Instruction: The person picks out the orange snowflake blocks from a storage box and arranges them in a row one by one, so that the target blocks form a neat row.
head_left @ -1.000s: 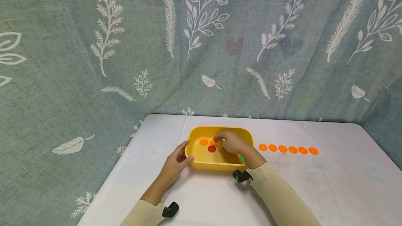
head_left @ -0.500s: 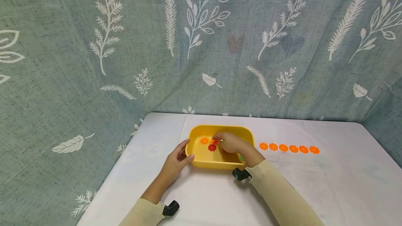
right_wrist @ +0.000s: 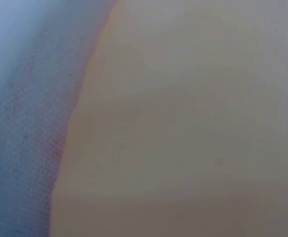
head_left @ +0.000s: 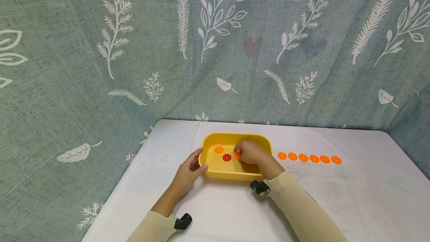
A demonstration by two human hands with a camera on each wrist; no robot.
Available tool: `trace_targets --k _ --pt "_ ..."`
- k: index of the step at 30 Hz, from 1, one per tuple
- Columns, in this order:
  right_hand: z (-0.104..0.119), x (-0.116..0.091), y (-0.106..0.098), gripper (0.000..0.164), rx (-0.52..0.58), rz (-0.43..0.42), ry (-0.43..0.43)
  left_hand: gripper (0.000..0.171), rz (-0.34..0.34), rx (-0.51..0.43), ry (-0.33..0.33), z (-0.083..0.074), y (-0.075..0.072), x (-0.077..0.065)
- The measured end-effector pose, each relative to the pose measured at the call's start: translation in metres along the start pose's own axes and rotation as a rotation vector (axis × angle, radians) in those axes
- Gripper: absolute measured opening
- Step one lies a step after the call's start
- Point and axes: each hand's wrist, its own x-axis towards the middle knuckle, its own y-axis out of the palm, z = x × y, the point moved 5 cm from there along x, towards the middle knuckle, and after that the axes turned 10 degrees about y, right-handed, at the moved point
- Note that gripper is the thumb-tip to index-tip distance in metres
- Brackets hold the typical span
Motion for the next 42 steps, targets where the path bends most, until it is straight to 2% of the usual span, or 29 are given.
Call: trace_targets --k 5,10,15,19,22,29,34,42 --pt "-0.004 0.000 -0.001 0.027 -0.004 -0.012 0.077 0.066 0.024 0.003 -0.011 -0.005 -0.001 -0.001" --pt "-0.004 -0.001 -0.002 0.028 0.022 -0.010 0.103 0.065 0.026 0.009 -0.012 -0.008 -0.002 -0.001" --pt "-0.003 -0.002 -0.004 0.028 0.015 -0.013 0.101 0.065 0.026 0.009 -0.003 -0.008 -0.003 0.000" --pt "-0.002 -0.003 -0.004 0.024 -0.038 -0.018 0.068 0.065 0.030 0.012 -0.001 -0.007 -0.004 0.000" --pt "-0.002 -0.004 -0.005 0.023 -0.028 -0.020 0.052 0.066 0.031 0.013 -0.006 -0.007 -0.004 0.000" --pt "-0.001 -0.008 -0.007 0.022 0.084 -0.022 0.029 0.063 -0.016 0.032 0.002 0.035 0.000 0.004" --pt "-0.004 -0.014 -0.012 0.022 0.150 -0.028 0.003 0.063 -0.012 0.042 0.006 0.034 0.001 0.004" --pt "-0.015 -0.024 -0.024 0.028 0.232 -0.072 0.007 0.064 -0.018 0.041 0.012 0.036 0.000 0.004"
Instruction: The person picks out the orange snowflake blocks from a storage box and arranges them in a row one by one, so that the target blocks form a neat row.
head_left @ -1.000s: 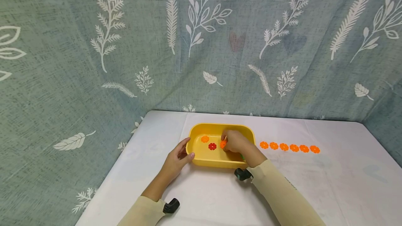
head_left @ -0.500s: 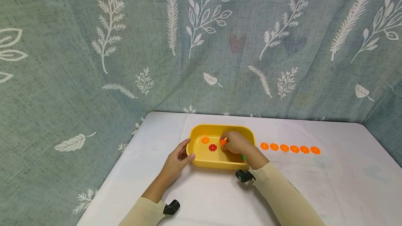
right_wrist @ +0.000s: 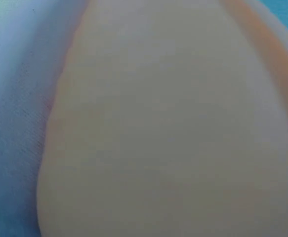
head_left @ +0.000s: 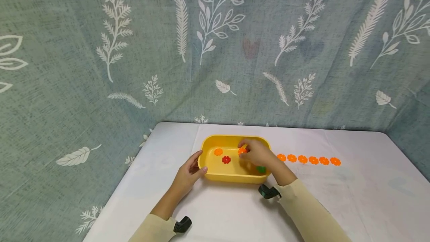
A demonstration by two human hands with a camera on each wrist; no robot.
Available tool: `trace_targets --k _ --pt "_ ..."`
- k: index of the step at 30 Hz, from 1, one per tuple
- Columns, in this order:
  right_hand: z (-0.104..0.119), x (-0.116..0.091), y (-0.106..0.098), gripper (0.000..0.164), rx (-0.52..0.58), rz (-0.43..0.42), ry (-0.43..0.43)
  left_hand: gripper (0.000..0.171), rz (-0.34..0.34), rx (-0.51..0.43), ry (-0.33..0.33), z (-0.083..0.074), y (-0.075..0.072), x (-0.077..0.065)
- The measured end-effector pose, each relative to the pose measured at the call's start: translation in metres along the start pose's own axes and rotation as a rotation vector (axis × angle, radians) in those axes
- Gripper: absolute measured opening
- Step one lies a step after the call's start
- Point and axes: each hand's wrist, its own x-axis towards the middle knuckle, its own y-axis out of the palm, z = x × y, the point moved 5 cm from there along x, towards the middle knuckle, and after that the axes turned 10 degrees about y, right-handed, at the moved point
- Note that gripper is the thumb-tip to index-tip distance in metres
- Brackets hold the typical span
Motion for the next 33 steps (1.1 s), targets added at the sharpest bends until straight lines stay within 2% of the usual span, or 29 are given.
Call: trace_targets --k 13,22,33 --pt "-0.006 -0.023 -0.031 0.034 0.079 -0.039 -0.055 0.068 -0.006 -0.030 -0.012 0.000 0.000 -0.001" --pt "-0.023 -0.031 -0.050 0.036 0.107 -0.071 -0.013 0.066 -0.005 -0.017 -0.003 -0.001 0.001 -0.001" --pt "-0.048 -0.038 -0.058 0.037 0.131 -0.096 0.008 0.066 -0.005 -0.024 -0.010 -0.002 0.002 0.000"
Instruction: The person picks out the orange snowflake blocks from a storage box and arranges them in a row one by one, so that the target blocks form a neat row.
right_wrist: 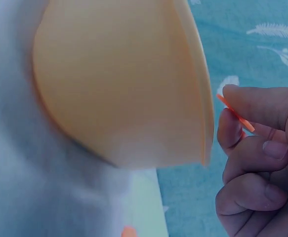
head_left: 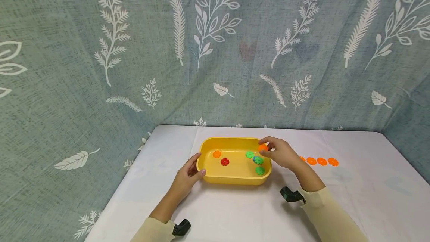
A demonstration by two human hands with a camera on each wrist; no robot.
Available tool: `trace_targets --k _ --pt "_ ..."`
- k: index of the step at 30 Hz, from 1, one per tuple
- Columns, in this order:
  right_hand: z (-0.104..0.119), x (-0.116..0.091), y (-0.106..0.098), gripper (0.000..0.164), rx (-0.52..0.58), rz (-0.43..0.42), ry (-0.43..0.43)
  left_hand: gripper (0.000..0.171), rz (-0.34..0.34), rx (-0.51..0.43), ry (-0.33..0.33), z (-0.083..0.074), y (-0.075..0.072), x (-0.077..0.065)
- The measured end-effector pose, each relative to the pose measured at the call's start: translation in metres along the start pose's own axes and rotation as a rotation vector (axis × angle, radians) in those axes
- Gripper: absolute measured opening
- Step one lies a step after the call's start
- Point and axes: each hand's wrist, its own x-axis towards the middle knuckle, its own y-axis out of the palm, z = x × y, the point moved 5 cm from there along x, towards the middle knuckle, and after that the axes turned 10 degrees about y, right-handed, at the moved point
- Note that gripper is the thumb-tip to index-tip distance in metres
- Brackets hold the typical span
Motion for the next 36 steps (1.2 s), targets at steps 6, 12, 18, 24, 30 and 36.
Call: trace_targets --k 6,12,18,24,30,36 --pt "-0.022 -0.005 -0.013 0.038 0.036 -0.020 0.031 0.065 0.004 0.009 0.008 0.000 0.001 0.001" --pt "-0.043 -0.013 -0.032 0.042 0.059 -0.047 0.053 0.065 0.009 0.014 -0.002 -0.003 0.002 0.003" --pt "-0.056 -0.017 -0.045 0.043 0.049 -0.052 0.087 0.066 0.006 0.007 0.001 -0.001 0.001 0.003" --pt "-0.069 -0.021 -0.054 0.044 0.025 -0.058 0.111 0.066 0.000 0.022 0.018 0.001 0.000 0.000" --pt "-0.084 -0.025 -0.062 0.046 0.032 -0.058 0.124 0.065 0.010 -0.006 0.015 0.000 0.000 0.000" --pt "-0.105 -0.028 -0.069 0.044 0.055 -0.059 0.146 0.065 0.012 -0.018 0.014 0.000 -0.001 0.000"
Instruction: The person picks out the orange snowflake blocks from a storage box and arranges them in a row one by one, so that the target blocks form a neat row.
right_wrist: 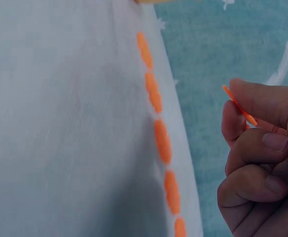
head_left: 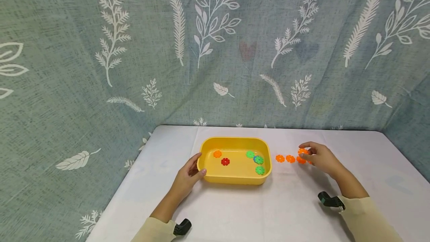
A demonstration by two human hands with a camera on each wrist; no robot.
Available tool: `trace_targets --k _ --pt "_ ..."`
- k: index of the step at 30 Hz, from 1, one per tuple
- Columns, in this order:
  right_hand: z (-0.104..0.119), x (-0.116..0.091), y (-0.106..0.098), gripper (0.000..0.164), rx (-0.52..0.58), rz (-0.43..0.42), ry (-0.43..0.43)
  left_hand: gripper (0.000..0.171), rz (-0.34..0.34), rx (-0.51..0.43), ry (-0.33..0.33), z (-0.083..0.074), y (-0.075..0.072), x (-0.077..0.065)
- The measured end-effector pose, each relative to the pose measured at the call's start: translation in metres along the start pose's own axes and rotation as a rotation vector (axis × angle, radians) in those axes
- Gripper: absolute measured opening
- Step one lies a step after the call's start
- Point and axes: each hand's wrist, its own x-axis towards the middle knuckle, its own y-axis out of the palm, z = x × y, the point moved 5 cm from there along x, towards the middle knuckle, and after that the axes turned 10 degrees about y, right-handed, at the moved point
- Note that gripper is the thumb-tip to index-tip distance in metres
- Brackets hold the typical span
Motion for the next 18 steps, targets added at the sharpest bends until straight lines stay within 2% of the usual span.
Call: trace_targets --k 18 --pt "-0.039 -0.010 -0.030 0.046 -0.019 -0.036 0.046 0.065 -0.010 0.032 -0.011 0.002 0.000 0.001"
